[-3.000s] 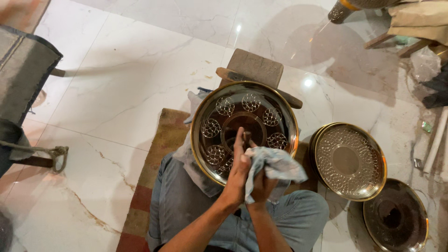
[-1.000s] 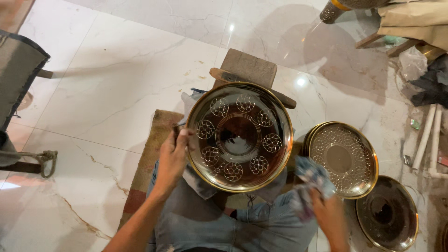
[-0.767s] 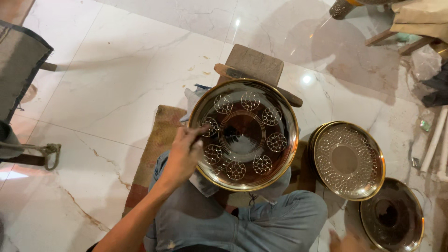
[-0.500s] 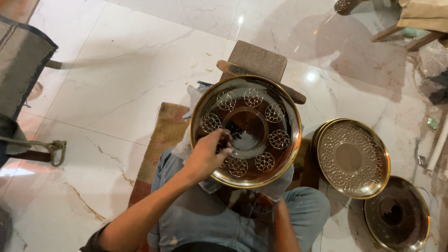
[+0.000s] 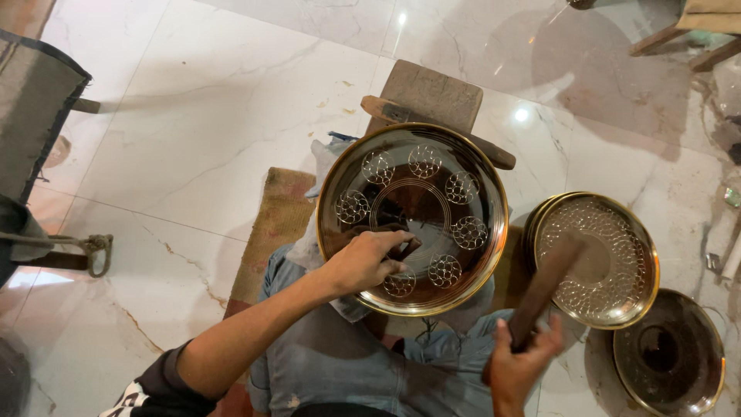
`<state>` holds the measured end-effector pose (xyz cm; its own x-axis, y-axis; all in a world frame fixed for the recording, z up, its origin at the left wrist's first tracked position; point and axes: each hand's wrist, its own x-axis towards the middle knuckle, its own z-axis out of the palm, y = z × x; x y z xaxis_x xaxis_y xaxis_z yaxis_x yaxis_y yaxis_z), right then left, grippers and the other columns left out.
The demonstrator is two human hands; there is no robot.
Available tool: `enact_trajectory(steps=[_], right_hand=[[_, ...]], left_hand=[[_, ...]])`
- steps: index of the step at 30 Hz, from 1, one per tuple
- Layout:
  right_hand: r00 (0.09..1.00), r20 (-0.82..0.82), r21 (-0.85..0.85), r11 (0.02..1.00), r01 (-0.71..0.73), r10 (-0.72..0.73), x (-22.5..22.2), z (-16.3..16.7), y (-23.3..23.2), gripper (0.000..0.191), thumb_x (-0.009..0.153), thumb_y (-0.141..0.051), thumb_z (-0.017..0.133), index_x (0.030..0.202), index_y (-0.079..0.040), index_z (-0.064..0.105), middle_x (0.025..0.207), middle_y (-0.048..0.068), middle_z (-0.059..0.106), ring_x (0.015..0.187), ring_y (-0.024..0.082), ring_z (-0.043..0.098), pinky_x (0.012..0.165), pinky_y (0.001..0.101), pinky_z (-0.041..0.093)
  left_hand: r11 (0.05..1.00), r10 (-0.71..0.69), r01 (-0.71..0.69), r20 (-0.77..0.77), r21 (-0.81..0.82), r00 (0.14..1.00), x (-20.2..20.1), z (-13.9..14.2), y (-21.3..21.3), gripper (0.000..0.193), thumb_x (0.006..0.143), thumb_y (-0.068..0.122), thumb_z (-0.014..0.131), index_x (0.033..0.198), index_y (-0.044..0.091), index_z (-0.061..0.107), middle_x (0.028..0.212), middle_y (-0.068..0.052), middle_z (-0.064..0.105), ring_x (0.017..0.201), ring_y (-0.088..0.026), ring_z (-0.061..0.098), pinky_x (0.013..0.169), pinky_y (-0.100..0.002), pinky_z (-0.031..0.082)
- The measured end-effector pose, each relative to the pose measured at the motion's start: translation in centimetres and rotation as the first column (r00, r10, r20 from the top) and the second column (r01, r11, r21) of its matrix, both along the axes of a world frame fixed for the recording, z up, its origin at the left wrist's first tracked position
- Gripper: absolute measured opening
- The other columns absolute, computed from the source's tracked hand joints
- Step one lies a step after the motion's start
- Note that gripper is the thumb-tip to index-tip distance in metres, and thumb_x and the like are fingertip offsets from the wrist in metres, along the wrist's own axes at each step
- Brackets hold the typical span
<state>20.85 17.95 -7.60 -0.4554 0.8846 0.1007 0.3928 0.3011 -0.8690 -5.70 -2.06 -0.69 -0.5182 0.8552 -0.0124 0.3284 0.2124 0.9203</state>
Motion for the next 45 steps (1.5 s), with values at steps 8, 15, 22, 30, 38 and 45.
enact_trajectory(steps=[8,15,22,30,38,45], right_hand=[[0.884,0.095,0.044,0.885,-0.463,0.457,-5.1,8.3,3.7,0.089,0.079,-0.008,0.080,0.153,0.000,0.031,0.119,0.026,0.058,0.097,0.034,0.065,0.079,0.0439,0.057],[0.492,0.671,-0.068,0.707,-0.704,0.555,-10.7,13.3,3.9,0.093,0.083,-0.027,0.079,0.159,-0.032,0.026,0.104,0.020,0.074,0.089,0.038,0.075,0.078,0.0479,0.060],[0.118,0.905,-0.046,0.371,-0.927,0.408,-16.1,19.3,1.9,0.096,0.083,-0.023,0.076,0.161,-0.048,0.025,0.104,0.008,0.071,0.087,0.036,0.072,0.075,0.0505,0.059],[0.176,0.872,0.033,0.302,-0.953,0.458,-18.1,21.9,-0.3,0.092,0.086,-0.015,0.072,0.161,-0.035,0.022,0.103,0.011,0.068,0.079,0.034,0.073,0.070,0.0468,0.060],[0.509,0.660,0.198,0.526,-0.827,0.553,-15.4,19.4,1.7,0.093,0.080,-0.031,0.081,0.157,-0.030,0.030,0.105,0.014,0.075,0.084,0.036,0.075,0.072,0.0461,0.059],[0.657,0.438,-0.019,0.737,-0.675,0.613,-15.1,17.6,3.7,0.089,0.079,-0.034,0.081,0.153,-0.021,0.033,0.105,0.022,0.074,0.096,0.036,0.076,0.083,0.0456,0.060]], left_hand=[[0.997,-0.060,0.063,-0.083,0.037,0.995,-0.5,-0.5,0.2,0.048,0.085,0.013,0.077,0.130,0.003,0.060,0.113,-0.019,0.072,0.103,-0.038,0.070,0.086,-0.043,0.055],[0.994,0.114,-0.114,-0.012,0.003,0.993,0.6,-0.6,-0.5,0.040,0.084,0.006,0.074,0.122,0.001,0.062,0.109,-0.020,0.073,0.100,-0.038,0.072,0.082,-0.043,0.056],[0.856,0.505,-0.509,0.069,0.085,0.861,4.0,-0.6,-1.3,0.037,0.081,-0.004,0.061,0.117,0.000,0.062,0.104,-0.020,0.072,0.093,-0.038,0.074,0.078,-0.042,0.057],[0.791,0.609,-0.612,-0.091,-0.009,0.788,5.3,-0.9,-1.0,0.025,0.088,0.004,0.071,0.108,-0.002,0.057,0.090,-0.022,0.067,0.084,-0.042,0.066,0.074,-0.047,0.051],[0.926,0.375,-0.374,-0.021,0.058,0.927,3.3,-0.4,-0.6,0.045,0.087,0.009,0.072,0.129,0.001,0.057,0.100,-0.022,0.069,0.092,-0.039,0.069,0.080,-0.044,0.053],[0.939,0.342,-0.340,0.037,-0.046,0.939,3.0,-0.1,-0.5,0.045,0.089,0.010,0.072,0.130,0.002,0.057,0.104,-0.021,0.070,0.096,-0.038,0.071,0.084,-0.044,0.054]])
